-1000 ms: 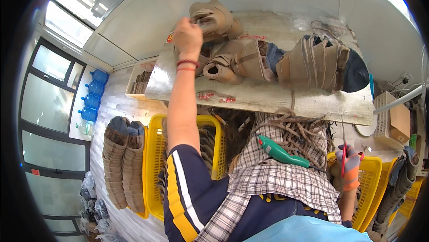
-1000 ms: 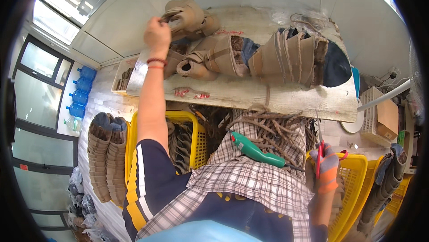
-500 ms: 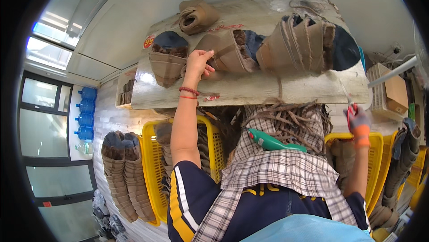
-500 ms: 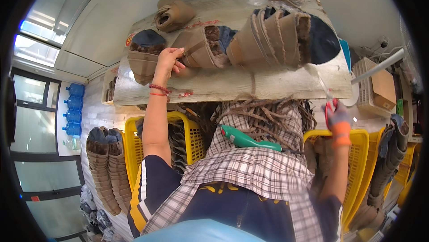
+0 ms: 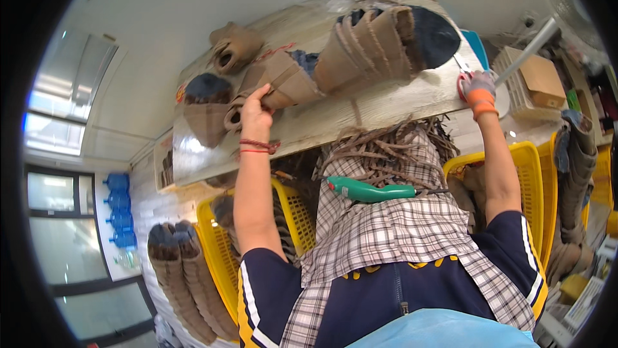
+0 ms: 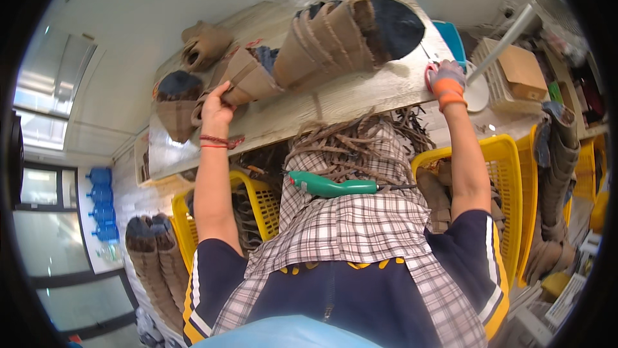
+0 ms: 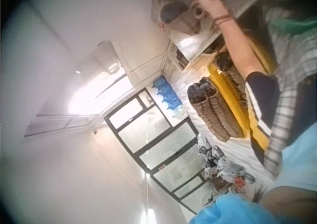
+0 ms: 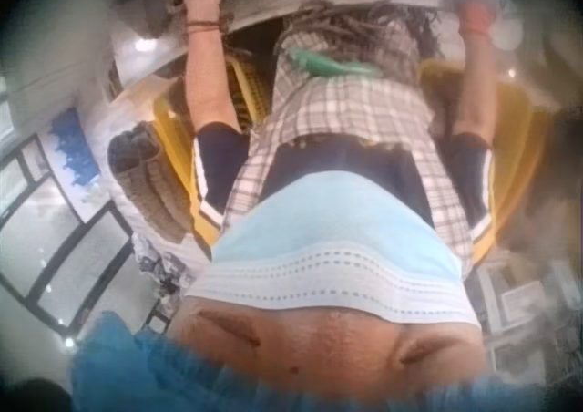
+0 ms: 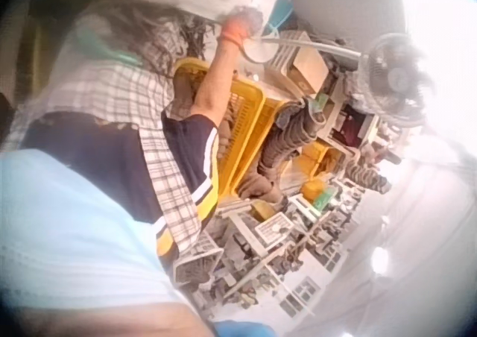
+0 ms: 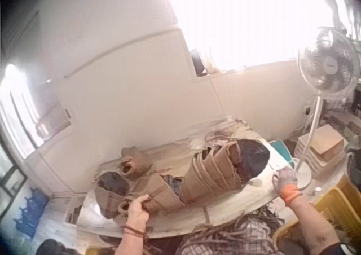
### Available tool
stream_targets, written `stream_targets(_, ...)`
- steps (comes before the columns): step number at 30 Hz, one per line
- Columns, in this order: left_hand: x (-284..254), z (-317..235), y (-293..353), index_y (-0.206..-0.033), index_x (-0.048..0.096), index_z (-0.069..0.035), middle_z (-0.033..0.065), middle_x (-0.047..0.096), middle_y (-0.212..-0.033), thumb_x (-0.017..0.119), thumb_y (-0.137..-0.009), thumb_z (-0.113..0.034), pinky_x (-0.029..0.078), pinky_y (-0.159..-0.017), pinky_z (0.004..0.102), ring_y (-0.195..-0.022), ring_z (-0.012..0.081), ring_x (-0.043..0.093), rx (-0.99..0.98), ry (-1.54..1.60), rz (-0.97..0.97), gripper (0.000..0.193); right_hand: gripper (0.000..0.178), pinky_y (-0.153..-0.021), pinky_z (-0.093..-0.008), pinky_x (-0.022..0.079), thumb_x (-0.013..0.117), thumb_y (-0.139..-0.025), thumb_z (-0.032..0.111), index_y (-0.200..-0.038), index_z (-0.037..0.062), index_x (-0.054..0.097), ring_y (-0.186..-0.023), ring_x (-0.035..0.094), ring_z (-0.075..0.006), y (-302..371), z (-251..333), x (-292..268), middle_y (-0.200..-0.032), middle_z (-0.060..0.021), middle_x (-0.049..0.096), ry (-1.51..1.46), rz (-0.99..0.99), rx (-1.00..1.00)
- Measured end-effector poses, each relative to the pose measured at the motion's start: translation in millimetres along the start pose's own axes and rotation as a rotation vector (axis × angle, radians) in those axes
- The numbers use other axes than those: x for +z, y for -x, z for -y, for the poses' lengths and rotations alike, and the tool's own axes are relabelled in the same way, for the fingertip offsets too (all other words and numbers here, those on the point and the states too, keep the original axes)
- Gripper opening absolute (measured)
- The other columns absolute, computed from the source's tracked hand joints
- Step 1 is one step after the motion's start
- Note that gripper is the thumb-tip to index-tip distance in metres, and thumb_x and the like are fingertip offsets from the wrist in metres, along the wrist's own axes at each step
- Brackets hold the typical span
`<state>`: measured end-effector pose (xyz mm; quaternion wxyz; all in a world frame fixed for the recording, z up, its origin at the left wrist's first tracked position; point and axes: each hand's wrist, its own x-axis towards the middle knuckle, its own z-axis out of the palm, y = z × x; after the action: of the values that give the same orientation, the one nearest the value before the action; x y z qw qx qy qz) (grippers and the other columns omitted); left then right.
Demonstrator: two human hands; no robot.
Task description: The person trims the edges of beige fabric pieces using scissors and a green handheld tool. They repeatedly pick up fabric from a yellow basket, cut or trim the edges, and place the pieces back on the table or into the basket.
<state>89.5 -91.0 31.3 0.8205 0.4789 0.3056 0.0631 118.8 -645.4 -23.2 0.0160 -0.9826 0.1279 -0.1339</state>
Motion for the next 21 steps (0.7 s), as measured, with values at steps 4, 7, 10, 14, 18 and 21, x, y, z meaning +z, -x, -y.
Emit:
stream_targets(4,-22,11,28,-0.110,0.057,-0.002,0.0111,0.062,-0.111,0.064,-0.079,-0.004,0.043,-0.096,0.0476,-0.104,0.0279,0.059,0.142,0.317,0.124,0.032,0.036,-0.078,-0.0405,0.048,0.065,-0.076,0.040,-0.092,0.0072,0.064,-0.089,0.059,-0.0305,116,86,-67,-0.093,-0.0144,0.061,-0.548,0.229,-0.539)
stream_targets(7,-15,7,71,-0.114,0.055,-0.001,0.0129,0.060,-0.117,0.060,-0.082,-0.005,0.042,-0.098,0.0476,-0.109,0.0303,0.056,0.137,0.450,0.114,0.033,0.042,-0.080,-0.0393,0.049,0.063,-0.079,0.046,-0.093,0.0073,0.065,-0.093,0.059,-0.0281,223,127,-76,-0.096,-0.0122,0.061,-0.470,0.613,-0.888)
stream_targets(10,-24,-2,103,-0.117,0.052,0.001,0.0151,0.057,-0.122,0.053,-0.089,-0.008,0.041,-0.099,0.0470,-0.115,0.0304,0.053,0.118,0.545,0.056,0.030,0.060,-0.083,-0.0408,0.049,0.067,-0.074,0.046,-0.116,0.0062,0.052,-0.099,0.059,-0.0308,254,152,-49,-0.101,-0.0166,0.061,-0.308,0.885,-0.881)
stream_targets(14,-57,-10,126,-0.117,0.050,0.004,0.0177,0.056,-0.121,0.046,-0.094,-0.011,0.043,-0.098,0.0460,-0.113,0.0307,0.054,0.048,0.745,0.152,0.028,0.065,-0.083,-0.0402,0.049,0.071,-0.069,0.044,-0.117,0.0052,0.052,-0.094,0.061,-0.0321,254,165,-43,-0.103,-0.0182,0.063,-0.479,0.848,-0.782)
stream_targets(18,-97,-9,144,-0.114,0.050,0.004,0.0191,0.058,-0.116,0.044,-0.095,-0.011,0.048,-0.093,0.0439,-0.109,0.0306,0.057,-0.113,0.959,0.317,0.025,0.067,-0.079,-0.0399,0.048,0.061,-0.072,0.062,-0.105,0.0039,0.063,-0.088,0.063,-0.0339,227,159,-82,-0.091,-0.0181,0.066,-0.509,1.032,-0.574)
stream_targets(21,-107,-2,160,-0.113,0.050,0.004,0.0188,0.058,-0.115,0.045,-0.094,-0.009,0.050,-0.092,0.0438,-0.108,0.0309,0.057,-0.139,0.968,0.274,0.024,0.058,-0.070,-0.0348,0.048,0.064,-0.077,0.054,-0.101,0.0017,0.063,-0.077,0.064,-0.0258,202,135,-82,-0.081,-0.0146,0.066,-0.706,1.080,-0.404)
